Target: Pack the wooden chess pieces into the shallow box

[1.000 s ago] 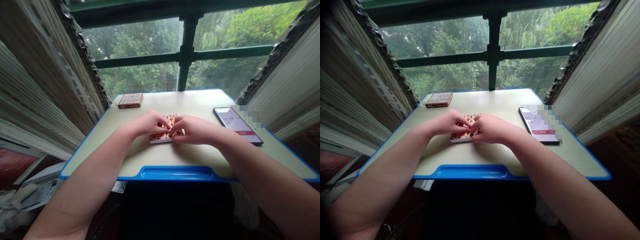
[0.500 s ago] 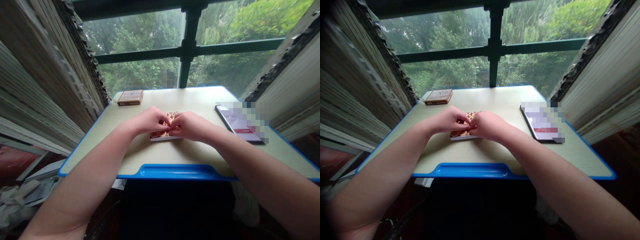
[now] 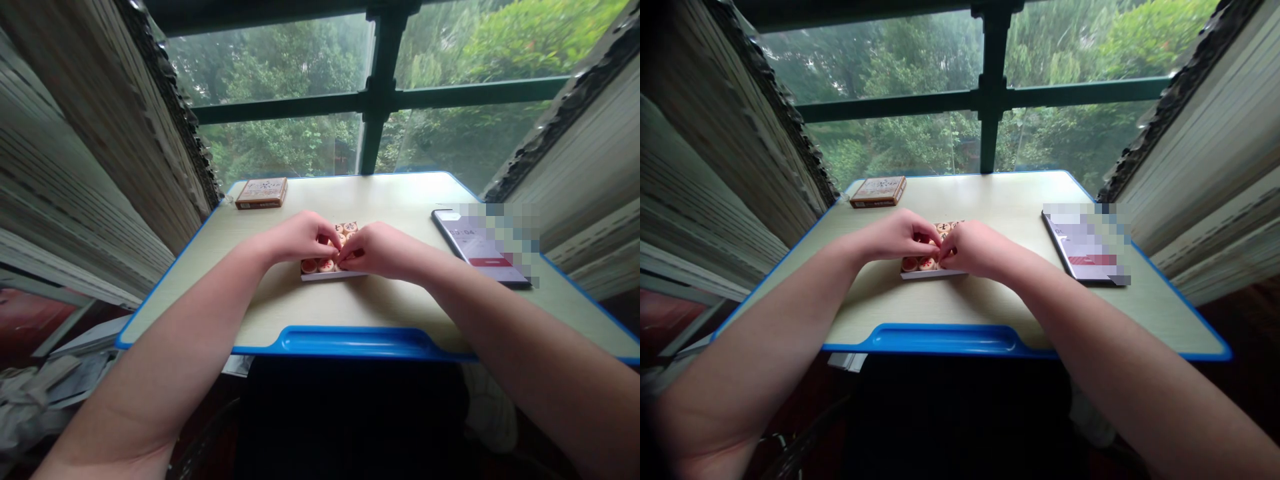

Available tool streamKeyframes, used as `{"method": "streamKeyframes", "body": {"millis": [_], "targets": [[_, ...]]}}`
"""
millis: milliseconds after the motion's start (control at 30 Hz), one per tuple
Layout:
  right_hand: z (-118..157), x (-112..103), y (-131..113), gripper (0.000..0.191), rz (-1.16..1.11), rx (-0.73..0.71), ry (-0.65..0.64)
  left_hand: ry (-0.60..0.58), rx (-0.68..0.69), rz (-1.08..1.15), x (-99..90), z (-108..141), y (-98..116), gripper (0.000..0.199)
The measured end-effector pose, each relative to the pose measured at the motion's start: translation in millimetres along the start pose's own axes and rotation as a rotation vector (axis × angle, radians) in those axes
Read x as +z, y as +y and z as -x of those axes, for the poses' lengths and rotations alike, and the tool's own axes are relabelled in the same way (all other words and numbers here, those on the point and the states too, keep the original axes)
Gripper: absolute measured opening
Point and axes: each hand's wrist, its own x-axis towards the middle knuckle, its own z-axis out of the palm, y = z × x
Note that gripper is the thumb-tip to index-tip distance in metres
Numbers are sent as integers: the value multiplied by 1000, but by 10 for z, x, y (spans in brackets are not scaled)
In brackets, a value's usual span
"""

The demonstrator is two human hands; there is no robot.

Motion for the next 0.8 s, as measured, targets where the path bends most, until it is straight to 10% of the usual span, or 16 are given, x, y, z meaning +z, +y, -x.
{"method": "streamKeyframes", "body": {"millis": [800], "targets": [[-70, -10, 14, 18, -21, -10, -97, -46, 44, 6, 9, 8, -8, 19]]}}
